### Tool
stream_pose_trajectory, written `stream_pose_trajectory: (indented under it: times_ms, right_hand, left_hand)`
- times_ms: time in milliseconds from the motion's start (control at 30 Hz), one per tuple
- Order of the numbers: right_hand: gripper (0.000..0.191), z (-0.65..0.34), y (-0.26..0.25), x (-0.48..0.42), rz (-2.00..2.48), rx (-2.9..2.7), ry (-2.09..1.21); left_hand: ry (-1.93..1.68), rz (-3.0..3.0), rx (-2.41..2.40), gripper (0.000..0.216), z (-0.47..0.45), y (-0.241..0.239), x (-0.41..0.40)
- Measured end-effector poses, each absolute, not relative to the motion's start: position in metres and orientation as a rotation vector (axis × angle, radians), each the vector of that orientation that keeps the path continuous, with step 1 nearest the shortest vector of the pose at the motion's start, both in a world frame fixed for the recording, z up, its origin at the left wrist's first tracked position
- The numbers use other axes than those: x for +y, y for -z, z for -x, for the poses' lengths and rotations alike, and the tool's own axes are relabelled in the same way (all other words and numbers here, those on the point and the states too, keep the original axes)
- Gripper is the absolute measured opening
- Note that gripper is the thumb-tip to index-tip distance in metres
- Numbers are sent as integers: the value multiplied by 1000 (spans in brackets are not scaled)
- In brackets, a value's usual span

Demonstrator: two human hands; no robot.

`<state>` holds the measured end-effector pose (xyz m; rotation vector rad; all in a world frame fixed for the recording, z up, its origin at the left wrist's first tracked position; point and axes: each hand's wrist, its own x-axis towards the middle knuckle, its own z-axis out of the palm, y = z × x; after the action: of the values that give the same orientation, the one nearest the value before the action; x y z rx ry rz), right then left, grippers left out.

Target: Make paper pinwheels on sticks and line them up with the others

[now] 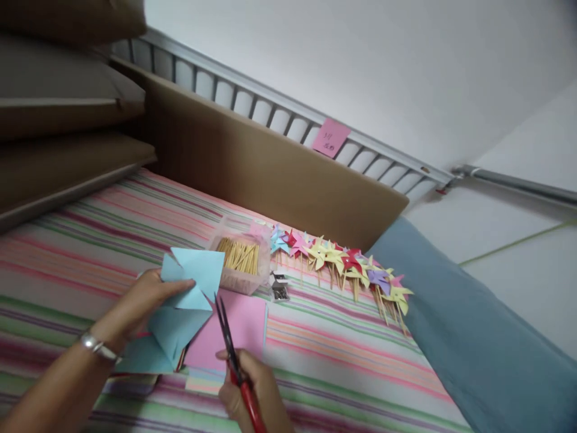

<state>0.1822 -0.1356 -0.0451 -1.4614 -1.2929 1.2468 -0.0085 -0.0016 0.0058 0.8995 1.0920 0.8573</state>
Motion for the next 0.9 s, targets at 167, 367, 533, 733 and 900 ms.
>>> stream_pose_trajectory:
  times_ms: [167,367,533,733,900]
  right_hand:
    - [45,-175,35,-143,1598,-1269,-1202]
    - [45,-177,26,-145,1622,-1336,-1165]
    - [48,-177,24,-148,1673,-1362,-1131]
    - [40,-177,24,-146,1698,-1386,-1171]
    - [35,-180,23,-142,1677,-1456,-1226]
  left_hand:
    - [-772,-910,871,20,19,-7,6]
    - [-687,-951,797,20,24,-7,10]
    - [-615,-990,797,28,23,-4,9]
    - [-630,-979,783,25,20,-5,6]
    - [-630,-968,779,20,19,-7,5]
